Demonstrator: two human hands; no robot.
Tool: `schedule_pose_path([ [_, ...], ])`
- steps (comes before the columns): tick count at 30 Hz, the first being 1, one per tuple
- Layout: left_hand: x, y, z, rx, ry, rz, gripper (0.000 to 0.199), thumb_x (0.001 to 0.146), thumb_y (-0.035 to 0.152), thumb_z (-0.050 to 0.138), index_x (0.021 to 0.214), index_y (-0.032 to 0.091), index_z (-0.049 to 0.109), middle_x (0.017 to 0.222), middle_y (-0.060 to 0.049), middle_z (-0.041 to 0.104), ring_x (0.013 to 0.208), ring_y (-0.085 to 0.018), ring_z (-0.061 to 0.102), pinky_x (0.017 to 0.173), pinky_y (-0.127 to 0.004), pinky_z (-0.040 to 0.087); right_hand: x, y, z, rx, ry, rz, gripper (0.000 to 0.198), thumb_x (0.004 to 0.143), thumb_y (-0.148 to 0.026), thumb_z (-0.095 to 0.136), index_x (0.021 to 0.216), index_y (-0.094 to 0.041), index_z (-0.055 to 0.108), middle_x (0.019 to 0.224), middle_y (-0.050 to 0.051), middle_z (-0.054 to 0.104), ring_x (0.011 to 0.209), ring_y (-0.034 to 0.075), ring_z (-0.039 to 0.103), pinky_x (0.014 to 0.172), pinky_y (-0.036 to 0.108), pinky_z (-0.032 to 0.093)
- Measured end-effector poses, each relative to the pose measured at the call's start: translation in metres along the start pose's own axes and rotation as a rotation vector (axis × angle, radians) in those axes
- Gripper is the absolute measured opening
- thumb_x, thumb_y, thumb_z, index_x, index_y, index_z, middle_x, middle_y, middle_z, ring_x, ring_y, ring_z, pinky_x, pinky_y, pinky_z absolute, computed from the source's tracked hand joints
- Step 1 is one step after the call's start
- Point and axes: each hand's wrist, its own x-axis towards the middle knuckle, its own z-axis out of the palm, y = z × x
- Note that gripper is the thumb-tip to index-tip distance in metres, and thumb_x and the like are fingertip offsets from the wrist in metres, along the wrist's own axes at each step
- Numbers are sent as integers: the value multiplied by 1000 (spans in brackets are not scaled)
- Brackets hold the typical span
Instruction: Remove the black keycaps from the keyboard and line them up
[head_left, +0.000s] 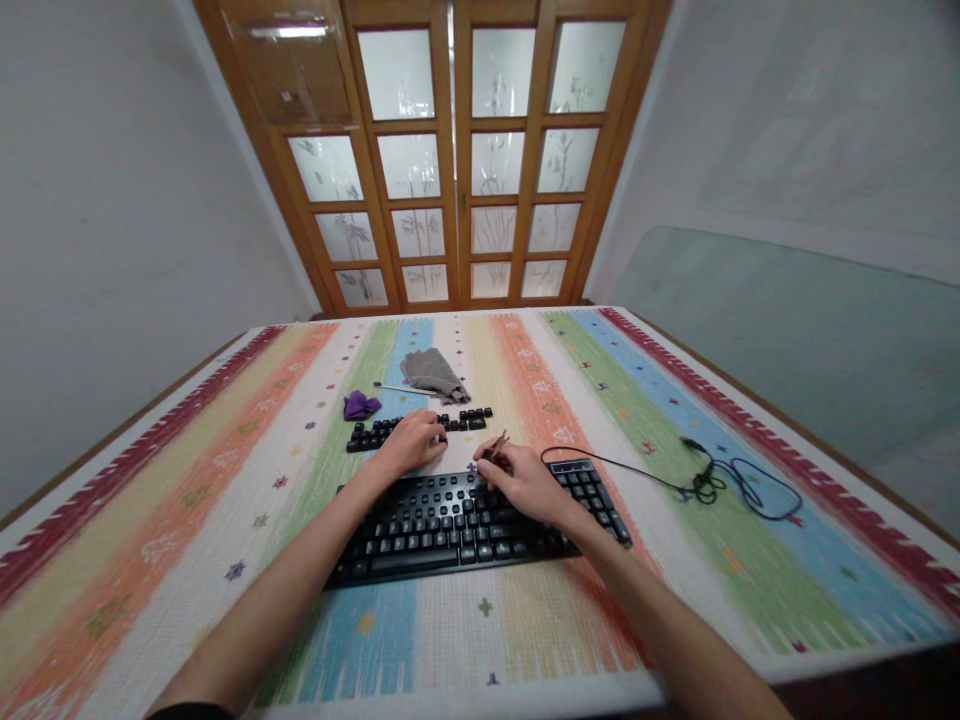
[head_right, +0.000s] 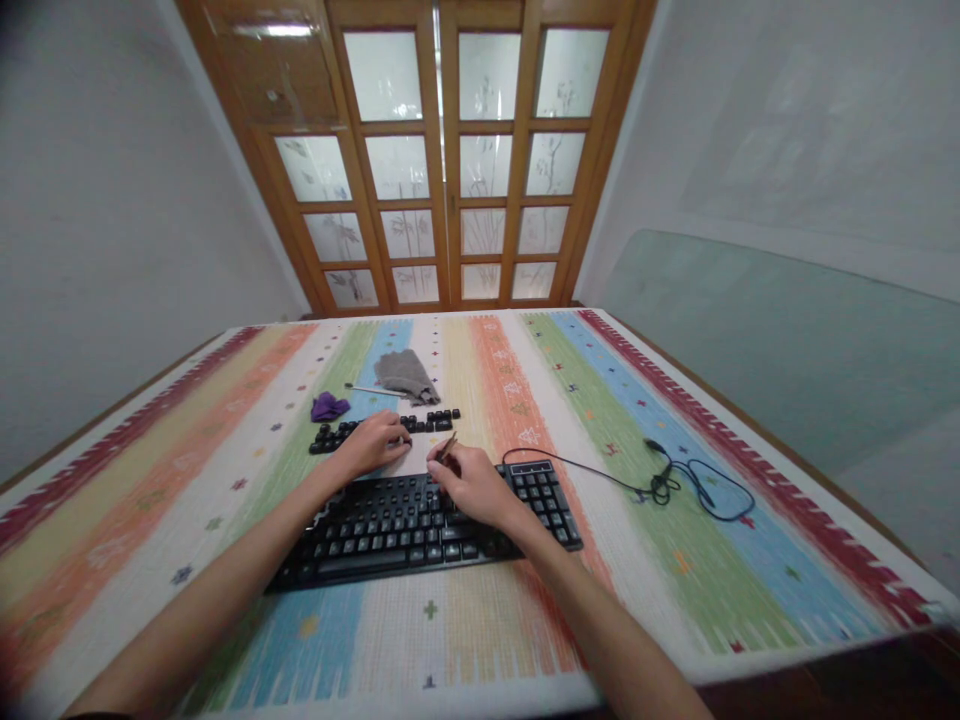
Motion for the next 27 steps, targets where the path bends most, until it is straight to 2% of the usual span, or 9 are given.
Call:
schedule_pose_path([
  [12, 5, -2, 0, 147, -9, -24, 15, 83, 18, 58, 82, 15, 73, 80, -9, 59, 87, -25, 53, 79, -36, 42, -2, -3, -1, 15, -20, 16, 13, 90, -26, 53, 91, -16, 61, 69, 0, 61, 62, 16, 60, 62, 27, 47],
  [27, 3, -2, 0, 120, 14, -37, 12, 82, 17, 59, 85, 15, 70, 80, -8, 58, 88, -25, 53, 79, -36, 41, -9, -21, -9, -90, -100, -25, 12, 92, -25, 52, 93, -17, 61, 72, 1, 61, 63, 15, 58, 64, 27, 44],
])
